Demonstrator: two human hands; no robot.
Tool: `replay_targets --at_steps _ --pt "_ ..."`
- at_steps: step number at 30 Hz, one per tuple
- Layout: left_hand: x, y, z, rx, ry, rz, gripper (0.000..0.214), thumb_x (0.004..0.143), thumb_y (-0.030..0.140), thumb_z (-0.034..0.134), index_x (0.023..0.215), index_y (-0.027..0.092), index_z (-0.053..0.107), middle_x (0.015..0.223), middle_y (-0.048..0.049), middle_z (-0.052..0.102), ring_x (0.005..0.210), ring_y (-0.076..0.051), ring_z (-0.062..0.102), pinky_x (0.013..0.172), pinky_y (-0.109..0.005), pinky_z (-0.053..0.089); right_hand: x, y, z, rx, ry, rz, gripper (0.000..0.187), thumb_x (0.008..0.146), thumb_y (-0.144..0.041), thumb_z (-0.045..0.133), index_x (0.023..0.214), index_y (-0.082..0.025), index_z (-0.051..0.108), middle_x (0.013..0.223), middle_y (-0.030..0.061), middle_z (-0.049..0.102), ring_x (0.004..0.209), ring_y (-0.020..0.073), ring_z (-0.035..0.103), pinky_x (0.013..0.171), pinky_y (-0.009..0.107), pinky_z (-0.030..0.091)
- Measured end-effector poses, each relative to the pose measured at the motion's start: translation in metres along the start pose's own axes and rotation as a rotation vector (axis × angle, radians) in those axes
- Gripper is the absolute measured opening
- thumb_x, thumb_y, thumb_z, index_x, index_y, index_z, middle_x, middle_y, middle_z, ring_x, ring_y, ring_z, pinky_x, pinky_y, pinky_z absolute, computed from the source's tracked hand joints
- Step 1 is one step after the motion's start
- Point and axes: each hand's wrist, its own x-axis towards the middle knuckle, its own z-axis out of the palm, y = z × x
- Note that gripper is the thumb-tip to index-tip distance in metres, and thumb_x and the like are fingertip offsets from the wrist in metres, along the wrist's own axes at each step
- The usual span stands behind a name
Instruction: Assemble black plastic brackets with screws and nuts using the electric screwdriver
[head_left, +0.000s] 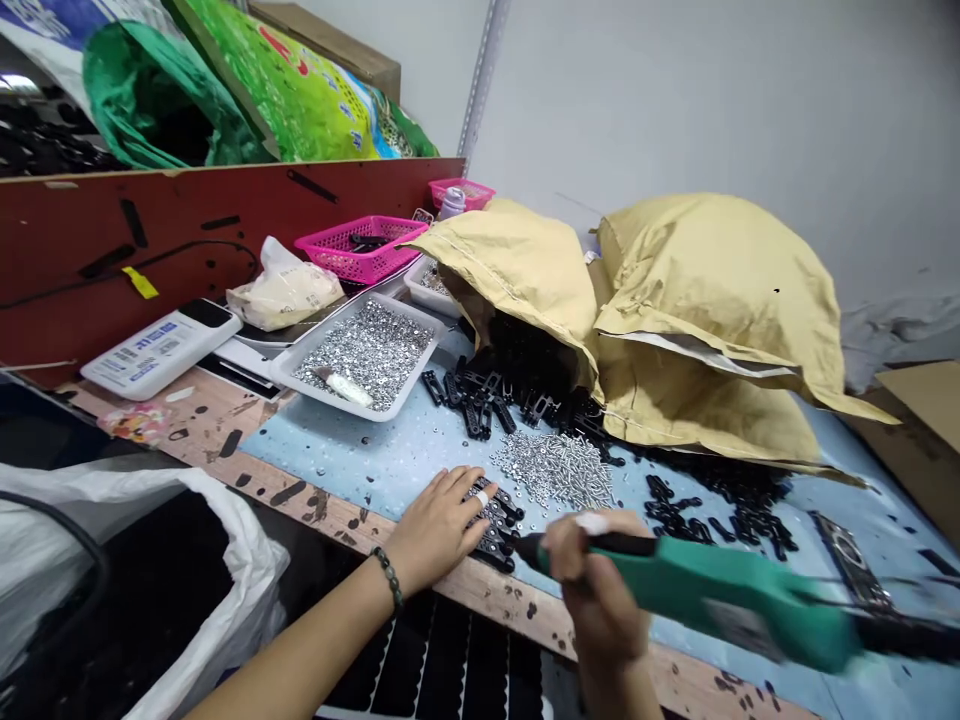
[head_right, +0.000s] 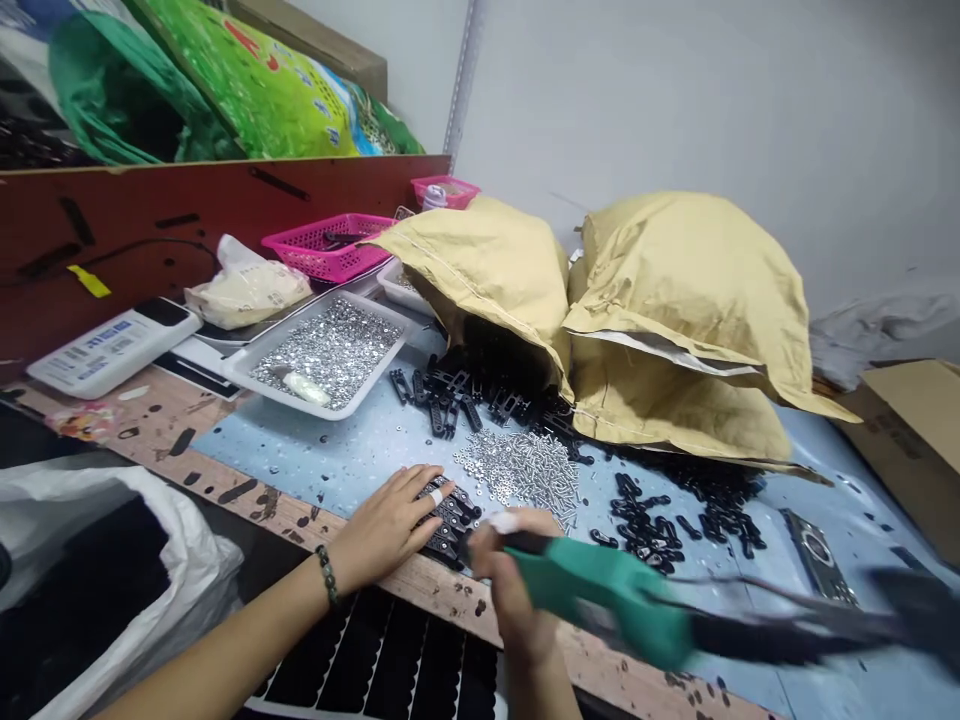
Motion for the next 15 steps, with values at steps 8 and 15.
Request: replay_targets --at_steps 8,15 --pt "0.011 -0.011 0.004 -0.054 -0.077 -0.032 0.042 0.094 0.039 0.042 0.134 0.027 0.048 0.149 -0.0071 0.033 0.138 -0.033 0.024 0.107 -0.055 0.030 -0.064 -0.053 -0.099 -0.245 0.701 -0.111 0.027 0.077 -0.032 0.057 0.101 -0.020 0.053 0.073 -0.0005 0.059 0.057 0.0162 0.054 0.060 0.035 0.046" --pt "0.002 0.042 -0.016 -0.243 0.293 0.069 0.040 0.092 0.034 0.046 0.131 0.026 0.048 0.141 -0.0077 0.042 0.133 -0.032 0.034 0.110 -0.055 0.029 -0.154 -0.066 -0.145 -1.063 1.154 -0.162 0.055 0.073 -0.032 0.069 0.121 -0.018 0.045 0.129 0.0160 0.042 0.120 0.0299 0.044 0.098 0.052 0.037"
